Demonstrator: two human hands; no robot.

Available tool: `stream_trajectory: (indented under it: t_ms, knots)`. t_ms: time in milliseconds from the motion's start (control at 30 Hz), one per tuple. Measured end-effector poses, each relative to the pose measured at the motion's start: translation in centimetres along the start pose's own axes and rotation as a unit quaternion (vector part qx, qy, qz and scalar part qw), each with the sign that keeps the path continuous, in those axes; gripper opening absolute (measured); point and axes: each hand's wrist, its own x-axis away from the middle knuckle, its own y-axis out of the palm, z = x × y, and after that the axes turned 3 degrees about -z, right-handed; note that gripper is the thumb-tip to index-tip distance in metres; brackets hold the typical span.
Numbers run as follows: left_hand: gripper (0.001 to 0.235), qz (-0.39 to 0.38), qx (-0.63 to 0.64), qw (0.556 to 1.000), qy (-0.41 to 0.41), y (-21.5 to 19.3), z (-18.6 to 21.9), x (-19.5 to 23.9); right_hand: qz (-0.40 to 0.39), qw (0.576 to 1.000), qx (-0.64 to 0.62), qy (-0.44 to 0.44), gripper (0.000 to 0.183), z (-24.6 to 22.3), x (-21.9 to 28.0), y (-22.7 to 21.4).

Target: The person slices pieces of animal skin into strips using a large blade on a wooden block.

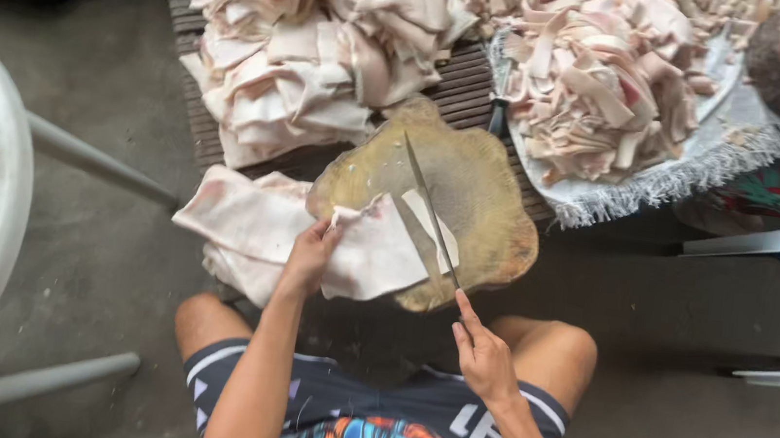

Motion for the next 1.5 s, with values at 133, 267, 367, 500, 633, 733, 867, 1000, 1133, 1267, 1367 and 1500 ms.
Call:
stream_trajectory:
  t_ms: [133, 267, 367, 500, 633, 733, 867, 1000, 1133, 1267, 1367, 1500]
  knots:
    - [0.032, 0.02, -0.074, 0.997, 0.006, 1.4, 2.0, -3.0, 0.013, 0.999, -0.041, 0.012, 0.058, -2.4, -2.6, -2.0]
    - [0.031, 0.032, -0.093, 0.995, 0.026, 2.7, 1.8, -2.8, 0.058, 0.975, -0.093, -0.194, 0.056, -4.0, -1.3, -0.3]
    - [0.029, 0.036, 0.002, 0.999, -0.017, 2.6, 1.4, -2.5, 0.01, 0.995, -0.01, -0.1, 0.057, -5.1, -1.7, 1.8]
    - [0.026, 0.038, 0.045, 0.998, -0.025, 1.5, 0.4, -2.1, -0.011, 0.989, -0.037, -0.142, 0.056, -6.1, -2.4, 0.2]
    - [0.024, 0.033, -0.005, 0.999, 0.03, 1.4, 0.1, -3.3, -0.035, 0.982, -0.183, -0.037, 0.061, -6.2, 0.9, -4.8]
    - [0.022, 0.026, 0.051, 0.998, -0.007, 1.3, -0.9, -2.1, 0.044, 0.865, -0.282, -0.413, 0.059, -5.1, 2.7, -6.0]
    - [0.022, 0.037, 0.046, 0.998, -0.017, 0.9, -0.8, -2.8, 0.123, 0.885, -0.176, -0.412, 0.059, -3.1, -0.7, -1.2]
    - [0.024, 0.035, 0.024, 0.999, 0.007, 0.7, -2.0, -3.8, 0.005, 0.989, 0.01, -0.149, 0.059, 0.0, -1.7, 2.3]
    - [0.023, 0.07, -0.014, 0.997, -0.021, 0.7, -4.8, -1.9, 0.03, 0.991, -0.029, -0.124, 0.057, 0.8, 0.1, 1.8]
    - [0.02, 0.089, -0.013, 0.996, 0.024, 1.8, -2.1, -5.4, -0.003, 0.992, -0.124, 0.023, 0.059, -2.4, -2.9, -0.5]
    - [0.019, 0.074, 0.008, 0.997, 0.012, 2.1, -1.3, -4.1, 0.022, 0.983, -0.179, -0.01, 0.059, -3.2, -0.8, -1.3]
    - [0.021, 0.067, 0.039, 0.997, -0.009, 2.1, -0.6, -2.6, 0.056, 0.973, -0.16, -0.157, 0.06, -1.3, 1.0, -0.8]
